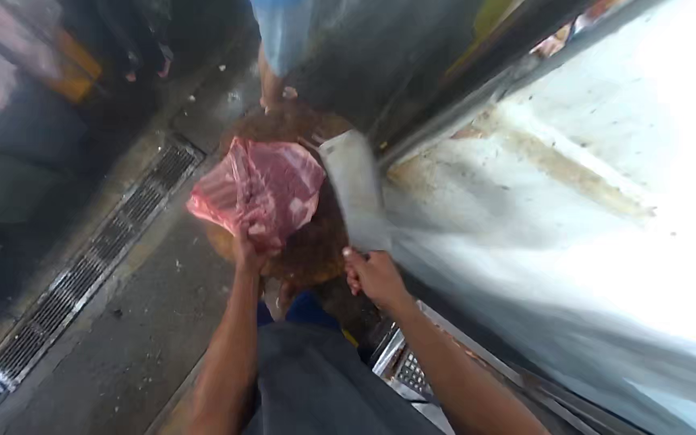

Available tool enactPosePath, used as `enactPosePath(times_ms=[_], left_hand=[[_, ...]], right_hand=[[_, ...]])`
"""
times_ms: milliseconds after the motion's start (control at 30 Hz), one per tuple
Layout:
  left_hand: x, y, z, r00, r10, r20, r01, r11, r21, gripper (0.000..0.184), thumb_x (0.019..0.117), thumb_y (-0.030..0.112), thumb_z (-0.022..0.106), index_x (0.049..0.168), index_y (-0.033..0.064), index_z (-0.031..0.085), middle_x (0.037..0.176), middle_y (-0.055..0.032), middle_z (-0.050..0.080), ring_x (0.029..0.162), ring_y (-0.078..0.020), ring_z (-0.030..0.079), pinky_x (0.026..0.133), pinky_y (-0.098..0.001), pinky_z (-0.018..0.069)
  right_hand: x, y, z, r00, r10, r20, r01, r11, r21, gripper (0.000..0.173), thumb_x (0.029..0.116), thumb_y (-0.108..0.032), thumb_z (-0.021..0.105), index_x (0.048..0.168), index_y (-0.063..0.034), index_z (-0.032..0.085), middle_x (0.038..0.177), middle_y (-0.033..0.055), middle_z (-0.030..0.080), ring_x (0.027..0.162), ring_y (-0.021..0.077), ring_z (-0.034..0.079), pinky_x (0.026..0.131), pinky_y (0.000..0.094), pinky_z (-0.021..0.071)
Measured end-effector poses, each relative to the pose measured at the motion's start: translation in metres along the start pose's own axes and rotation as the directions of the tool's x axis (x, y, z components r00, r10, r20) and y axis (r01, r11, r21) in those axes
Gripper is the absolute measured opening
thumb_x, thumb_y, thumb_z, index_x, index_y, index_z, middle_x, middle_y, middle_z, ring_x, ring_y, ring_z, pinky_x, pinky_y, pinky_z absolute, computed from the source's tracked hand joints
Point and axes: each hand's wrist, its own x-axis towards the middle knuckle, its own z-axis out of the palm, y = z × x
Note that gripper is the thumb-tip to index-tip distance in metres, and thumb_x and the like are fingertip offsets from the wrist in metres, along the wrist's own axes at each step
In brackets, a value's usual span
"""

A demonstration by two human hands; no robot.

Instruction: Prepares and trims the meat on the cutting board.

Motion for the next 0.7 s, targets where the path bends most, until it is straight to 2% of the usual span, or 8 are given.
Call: enactPosePath(times_ms=[133, 200, 300, 400, 467, 567, 633, 700], left_hand=[[0.002, -0.002, 0.014, 0.999, -0.008, 0.048, 0.012, 0.997, -0.078, 0.040, 0.1097, 0.040, 0.033, 0.118, 0.0078, 0.055, 0.090, -0.0124, 0.068, 0.081, -0.0262, 0.070, 0.070, -0.0489, 0.0601], [0.002, -0.002, 0.017, 0.998, -0.017, 0.059, 0.023, 0.993, -0.117, 0.041, 0.1091, 0.041, 0.034, 0.119, 0.0078, 0.056, 0.094, -0.0128, 0.068, 0.085, -0.0264, 0.069, 0.074, -0.0499, 0.0591], [0.004, -0.004, 0.006, 0.998, -0.012, 0.064, 0.019, 0.994, -0.104, 0.040, 0.1085, 0.041, 0.033, 0.117, 0.0074, 0.054, 0.088, -0.0113, 0.067, 0.078, -0.0241, 0.068, 0.069, -0.0467, 0.0592], [-0.002, 0.001, 0.001, 0.999, -0.022, 0.036, 0.025, 0.996, -0.083, 0.049, 0.1097, 0.049, 0.025, 0.105, 0.0122, 0.057, 0.075, -0.0051, 0.065, 0.068, -0.0186, 0.067, 0.062, -0.0409, 0.0589], [0.003, -0.002, 0.008, 0.994, -0.014, 0.105, 0.027, 0.993, -0.118, 0.042, 0.1085, 0.045, 0.031, 0.111, 0.0123, 0.056, 0.083, -0.0075, 0.067, 0.077, -0.0213, 0.068, 0.069, -0.0447, 0.0596], [0.000, -0.004, 0.013, 0.993, -0.003, 0.120, 0.022, 0.987, -0.160, 0.037, 0.1077, 0.039, 0.034, 0.116, 0.0102, 0.056, 0.094, -0.0122, 0.069, 0.086, -0.0257, 0.070, 0.074, -0.0485, 0.0598], [-0.001, -0.004, 0.014, 0.993, 0.002, 0.115, 0.019, 0.984, -0.179, 0.040, 0.1083, 0.040, 0.033, 0.117, 0.0092, 0.056, 0.094, -0.0129, 0.069, 0.086, -0.0262, 0.069, 0.074, -0.0489, 0.0597], [-0.001, -0.006, 0.014, 0.996, -0.006, 0.088, 0.021, 0.986, -0.166, 0.045, 0.1091, 0.046, 0.030, 0.117, 0.0098, 0.056, 0.091, -0.0113, 0.069, 0.081, -0.0242, 0.069, 0.071, -0.0463, 0.0601]], right_hand=[[0.004, -0.024, 0.006, 0.884, -0.371, -0.286, 0.455, 0.821, 0.344, 0.037, 0.1105, -0.028, 0.041, 0.083, -0.0102, 0.058, 0.056, -0.0051, 0.055, 0.047, 0.0120, 0.058, 0.051, 0.0351, 0.0599], [0.000, 0.023, 0.029, 0.991, -0.131, -0.040, 0.133, 0.990, 0.048, 0.035, 0.1063, -0.027, 0.049, 0.088, 0.0010, 0.061, 0.060, 0.0023, 0.057, 0.052, 0.0141, 0.059, 0.055, 0.0348, 0.0572], [0.016, 0.066, 0.036, 0.864, 0.400, 0.305, -0.277, 0.884, -0.376, 0.039, 0.1067, -0.042, 0.052, 0.104, -0.0038, 0.059, 0.068, 0.0033, 0.056, 0.050, 0.0145, 0.056, 0.051, 0.0348, 0.0539], [0.019, 0.029, 0.000, 0.926, 0.298, 0.233, -0.227, 0.930, -0.289, 0.042, 0.1075, -0.039, 0.053, 0.109, 0.0019, 0.063, 0.074, 0.0085, 0.061, 0.057, 0.0193, 0.060, 0.059, 0.0402, 0.0572], [0.028, -0.001, -0.018, 0.997, 0.049, 0.059, -0.052, 0.997, 0.054, 0.035, 0.1099, -0.030, 0.047, 0.091, -0.0029, 0.059, 0.059, 0.0006, 0.053, 0.046, 0.0133, 0.054, 0.050, 0.0332, 0.0557], [0.030, -0.014, -0.003, 0.978, -0.126, -0.165, 0.184, 0.892, 0.413, 0.043, 0.1124, -0.027, 0.035, 0.080, -0.0068, 0.055, 0.052, -0.0037, 0.049, 0.041, 0.0118, 0.053, 0.046, 0.0345, 0.0574], [0.025, 0.021, 0.024, 1.000, -0.021, -0.004, 0.022, 0.978, 0.206, 0.039, 0.1095, -0.027, 0.041, 0.088, 0.0001, 0.059, 0.057, 0.0019, 0.055, 0.047, 0.0140, 0.057, 0.051, 0.0346, 0.0573], [0.025, 0.060, 0.041, 0.888, 0.337, 0.312, -0.296, 0.940, -0.172, 0.036, 0.1084, -0.037, 0.049, 0.101, -0.0027, 0.058, 0.066, 0.0018, 0.055, 0.050, 0.0125, 0.055, 0.052, 0.0322, 0.0540]])
